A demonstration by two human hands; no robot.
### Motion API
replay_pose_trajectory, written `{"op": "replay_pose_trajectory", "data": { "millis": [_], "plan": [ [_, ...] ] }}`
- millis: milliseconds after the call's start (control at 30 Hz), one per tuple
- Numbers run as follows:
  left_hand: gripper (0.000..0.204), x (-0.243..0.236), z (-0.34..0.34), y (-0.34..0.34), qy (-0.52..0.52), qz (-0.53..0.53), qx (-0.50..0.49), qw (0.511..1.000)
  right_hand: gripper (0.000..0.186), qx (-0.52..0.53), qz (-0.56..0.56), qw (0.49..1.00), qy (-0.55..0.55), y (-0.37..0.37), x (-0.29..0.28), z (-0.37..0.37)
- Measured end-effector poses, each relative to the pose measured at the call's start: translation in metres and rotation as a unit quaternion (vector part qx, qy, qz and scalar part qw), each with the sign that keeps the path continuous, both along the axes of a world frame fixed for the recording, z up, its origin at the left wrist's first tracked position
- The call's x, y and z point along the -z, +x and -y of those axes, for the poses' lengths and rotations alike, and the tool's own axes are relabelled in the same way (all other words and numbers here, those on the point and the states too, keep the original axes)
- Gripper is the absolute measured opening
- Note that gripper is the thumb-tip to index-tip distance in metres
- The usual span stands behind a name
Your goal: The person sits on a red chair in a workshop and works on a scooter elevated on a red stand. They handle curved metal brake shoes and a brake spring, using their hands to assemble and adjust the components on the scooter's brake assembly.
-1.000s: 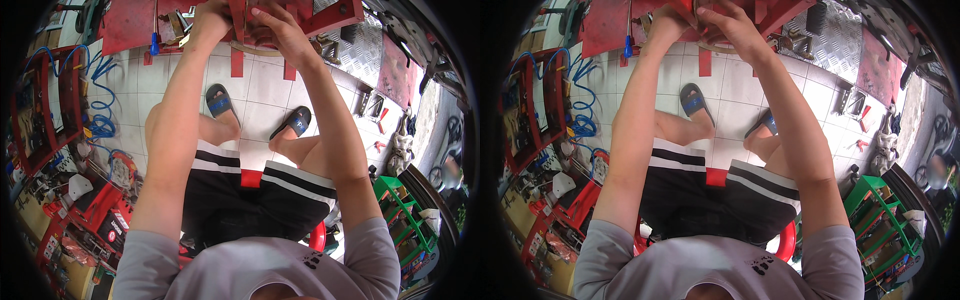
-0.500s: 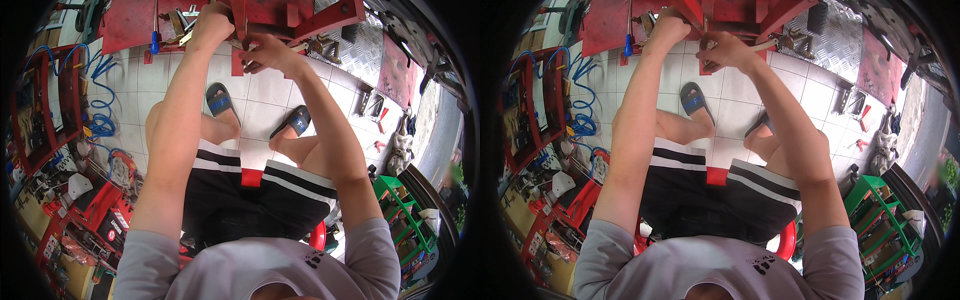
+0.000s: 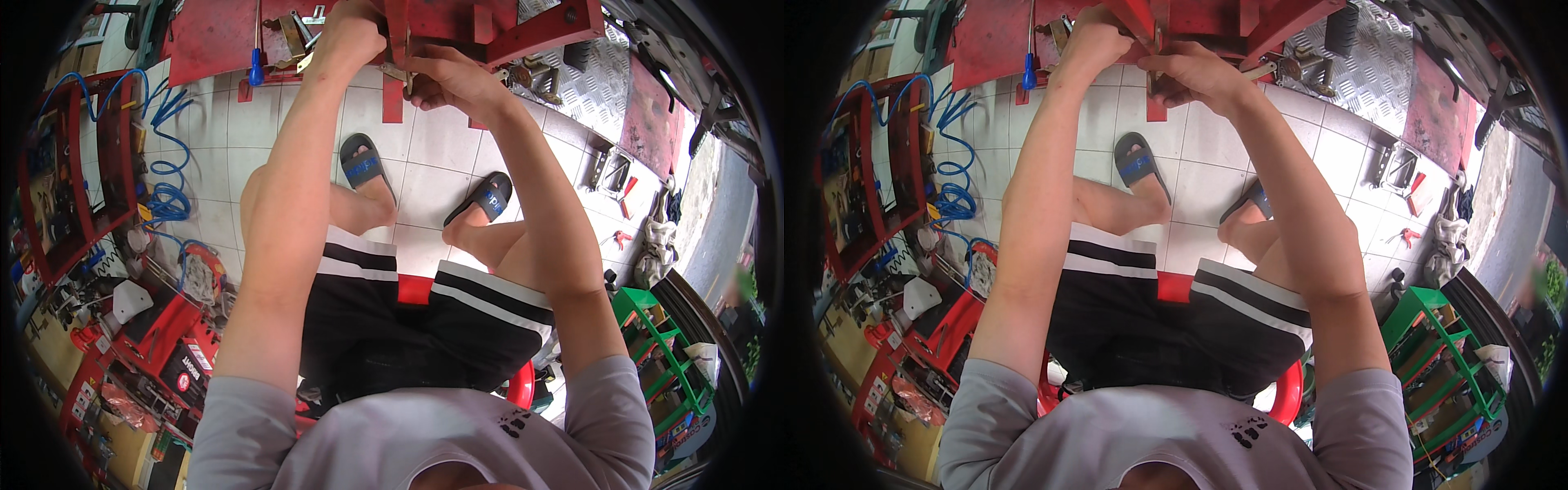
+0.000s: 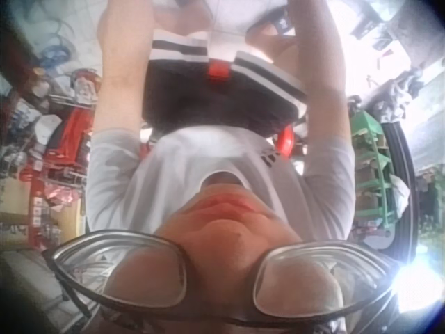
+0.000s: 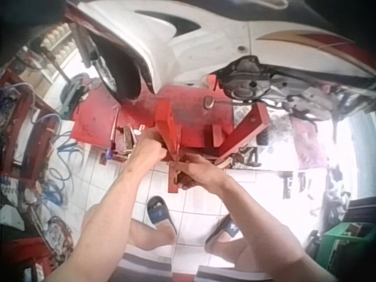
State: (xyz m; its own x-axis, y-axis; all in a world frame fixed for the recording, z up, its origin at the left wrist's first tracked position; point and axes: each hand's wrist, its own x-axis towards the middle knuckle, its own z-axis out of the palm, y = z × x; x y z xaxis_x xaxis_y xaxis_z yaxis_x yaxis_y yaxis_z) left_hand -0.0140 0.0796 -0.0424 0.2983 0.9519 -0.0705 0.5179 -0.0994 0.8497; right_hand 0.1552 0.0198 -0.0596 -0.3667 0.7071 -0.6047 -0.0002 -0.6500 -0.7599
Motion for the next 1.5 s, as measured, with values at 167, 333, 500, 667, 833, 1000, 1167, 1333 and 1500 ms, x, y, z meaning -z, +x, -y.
{"op": "replay_pose_trajectory", "data": {
  "millis": [167, 333, 500, 667, 833, 1000, 1167, 1333, 1500],
  "plan": [
    [0.020, 0.007, -0.009, -0.006, 0.047, -0.090, 0.050, 0.994, 0.045, -0.038, 0.056, 0.998, -0.009, -0.003, 0.008, -0.001],
    [0.024, 0.020, -0.013, -0.002, 0.002, -0.206, 0.032, 0.978, 0.051, -0.062, 0.164, 0.984, 0.021, -0.010, 0.035, 0.007],
    [0.025, 0.027, -0.014, 0.000, -0.004, -0.217, 0.025, 0.976, 0.059, -0.061, 0.184, 0.981, 0.023, -0.009, 0.045, 0.006],
    [0.026, 0.043, -0.021, -0.008, 0.015, -0.229, 0.032, 0.973, 0.064, -0.068, 0.188, 0.979, 0.034, -0.013, 0.050, 0.006],
    [0.030, 0.037, -0.014, 0.003, -0.012, -0.184, 0.022, 0.983, 0.062, -0.046, 0.178, 0.983, 0.006, -0.011, 0.052, 0.007],
    [0.031, 0.033, -0.011, 0.003, -0.066, -0.188, 0.021, 0.980, 0.047, -0.085, 0.185, 0.979, 0.004, -0.012, 0.038, 0.006],
    [0.032, 0.042, -0.015, 0.004, -0.135, -0.164, -0.007, 0.977, 0.046, -0.105, 0.195, 0.974, 0.039, -0.012, 0.029, 0.005],
    [0.033, 0.042, -0.017, 0.004, -0.205, -0.147, -0.012, 0.968, 0.047, -0.119, 0.216, 0.967, 0.058, -0.011, 0.033, 0.006],
    [0.032, 0.046, -0.018, 0.004, -0.146, -0.186, -0.007, 0.972, 0.048, -0.143, 0.303, 0.931, 0.148, -0.009, 0.051, 0.008]
  ]
}}
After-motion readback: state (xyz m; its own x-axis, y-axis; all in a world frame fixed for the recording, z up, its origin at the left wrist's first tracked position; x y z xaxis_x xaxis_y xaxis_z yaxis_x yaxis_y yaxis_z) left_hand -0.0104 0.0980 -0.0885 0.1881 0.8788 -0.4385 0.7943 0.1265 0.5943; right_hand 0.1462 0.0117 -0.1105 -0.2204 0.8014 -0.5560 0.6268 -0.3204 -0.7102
